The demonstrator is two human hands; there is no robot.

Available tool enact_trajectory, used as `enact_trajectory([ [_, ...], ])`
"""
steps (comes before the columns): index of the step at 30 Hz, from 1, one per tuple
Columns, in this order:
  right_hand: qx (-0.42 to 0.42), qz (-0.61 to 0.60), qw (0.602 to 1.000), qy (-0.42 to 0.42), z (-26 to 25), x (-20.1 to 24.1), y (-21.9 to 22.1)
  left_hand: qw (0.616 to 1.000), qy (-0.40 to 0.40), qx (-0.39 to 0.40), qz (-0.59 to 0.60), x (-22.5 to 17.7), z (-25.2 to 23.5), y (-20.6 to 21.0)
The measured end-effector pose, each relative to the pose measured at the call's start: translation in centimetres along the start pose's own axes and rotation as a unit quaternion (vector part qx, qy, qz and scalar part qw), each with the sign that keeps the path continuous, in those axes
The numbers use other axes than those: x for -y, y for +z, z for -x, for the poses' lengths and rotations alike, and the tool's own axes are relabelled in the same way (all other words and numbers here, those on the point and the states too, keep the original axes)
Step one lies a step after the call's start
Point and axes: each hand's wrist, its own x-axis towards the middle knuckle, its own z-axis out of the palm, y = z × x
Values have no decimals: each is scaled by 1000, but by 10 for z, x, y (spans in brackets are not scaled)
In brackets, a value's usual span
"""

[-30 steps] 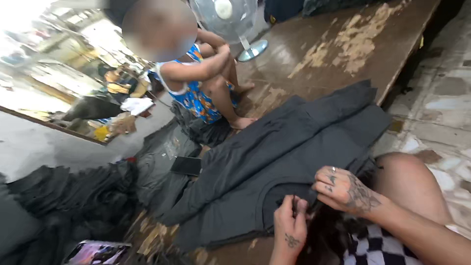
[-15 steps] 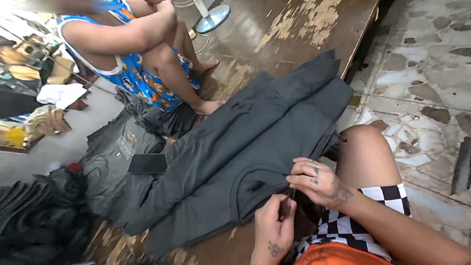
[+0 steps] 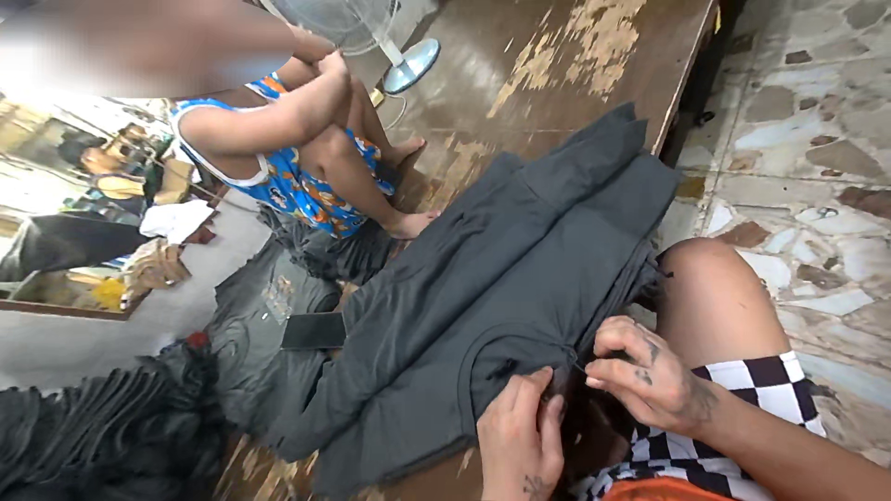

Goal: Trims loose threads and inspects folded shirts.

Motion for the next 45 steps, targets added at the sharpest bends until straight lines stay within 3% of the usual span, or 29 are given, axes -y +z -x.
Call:
enact_trajectory([
  [6,-12,-21,999,-25,2,4,9,1000,15,-25,-6,0,1,12],
  [10,16,-64,997,-38,12,23,11,996,-79,-20,46,0,9,4],
  [12,102,-101,989,-44,24,39,20,981,-170,-37,90,3,16,-15],
  [14,248,-122,960,-30,23,55,23,963,-244,-70,89,13,24,-42],
  [16,309,-156,938,-37,2,61,26,950,-297,-89,42,27,31,-60],
  [20,221,-146,953,-150,-29,54,63,891,-440,107,-33,46,44,-60],
  [21,197,-154,955,-158,-36,53,76,883,-451,126,-40,49,46,-54],
  [23,198,-165,958,-127,-41,50,101,888,-451,86,1,47,48,-55],
  [25,312,-167,935,-27,-39,47,114,897,-434,-36,79,45,58,-56],
  [27,376,-147,914,44,-42,48,118,878,-409,-146,202,43,63,-53],
  [28,366,-145,918,51,-43,48,119,857,-397,-184,272,44,64,-50],
  [30,266,-147,953,8,-35,43,125,815,-385,-223,372,50,71,-42],
  [32,208,-178,962,-9,-29,37,121,783,-374,-239,436,61,74,-38],
  [34,217,-188,958,8,-32,36,115,770,-370,-235,464,67,75,-39],
  [37,309,-163,935,57,-55,47,113,775,-376,-206,464,66,65,-44],
  [42,220,-172,960,-12,-49,38,127,772,-353,-213,483,69,59,-51],
  [45,281,-174,943,34,-51,37,118,761,-354,-215,500,69,60,-53],
])
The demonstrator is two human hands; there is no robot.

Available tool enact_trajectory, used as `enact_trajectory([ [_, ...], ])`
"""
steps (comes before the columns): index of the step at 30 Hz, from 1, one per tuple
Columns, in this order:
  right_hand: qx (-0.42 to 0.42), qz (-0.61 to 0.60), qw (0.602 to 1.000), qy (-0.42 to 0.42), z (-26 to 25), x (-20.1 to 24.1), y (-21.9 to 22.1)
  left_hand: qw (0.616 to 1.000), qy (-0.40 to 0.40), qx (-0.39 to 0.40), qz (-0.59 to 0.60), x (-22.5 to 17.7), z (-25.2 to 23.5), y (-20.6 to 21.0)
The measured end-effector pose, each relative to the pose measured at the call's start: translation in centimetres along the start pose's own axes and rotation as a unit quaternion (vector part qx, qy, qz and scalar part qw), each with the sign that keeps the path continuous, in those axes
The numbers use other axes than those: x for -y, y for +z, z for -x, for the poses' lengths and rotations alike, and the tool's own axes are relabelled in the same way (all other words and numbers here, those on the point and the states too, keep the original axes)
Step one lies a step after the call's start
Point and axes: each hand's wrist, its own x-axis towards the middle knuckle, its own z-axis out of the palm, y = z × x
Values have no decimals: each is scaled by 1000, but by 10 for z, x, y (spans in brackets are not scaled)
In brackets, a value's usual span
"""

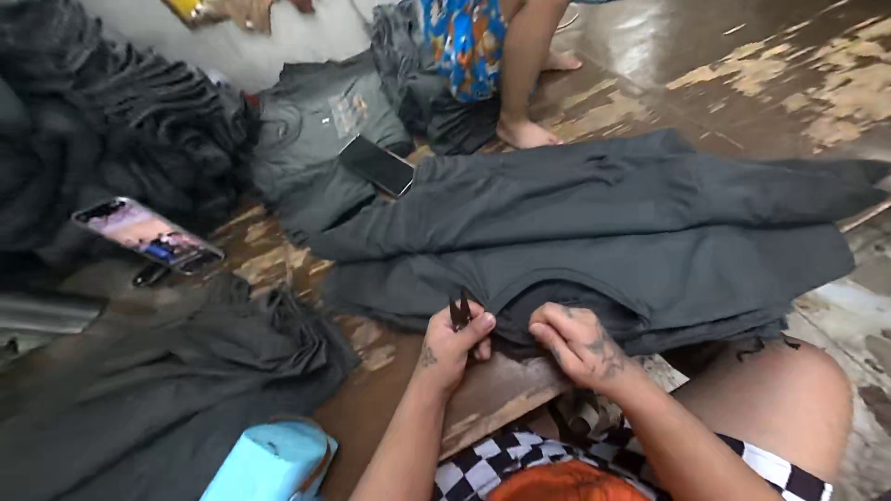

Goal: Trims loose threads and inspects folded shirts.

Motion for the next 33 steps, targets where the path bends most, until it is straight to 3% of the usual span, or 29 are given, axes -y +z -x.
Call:
enact_trajectory([
  [4,105,28,990,94,-18,16,1,1000,-25,16,-2,-2,-2,-1],
  [9,29,81,996,-17,-5,7,9,999,-16,34,-27,-1,-1,1],
  [12,-3,79,996,-46,5,3,7,987,17,42,-156,-3,2,-1],
  [13,-8,69,996,-50,8,2,7,964,42,48,-259,-6,3,-3],
  [16,-21,38,997,-65,15,-3,6,845,106,77,-518,-25,10,1],
  [18,-29,21,997,-69,18,-4,5,792,149,101,-583,-37,17,4],
  [22,-30,18,997,-76,19,-5,4,724,223,151,-635,-50,19,4],
  [30,-48,5,995,-93,21,-6,3,682,249,148,-671,-48,21,14],
  [33,-39,-24,994,-102,24,-8,0,694,236,136,-666,-45,21,8],
])
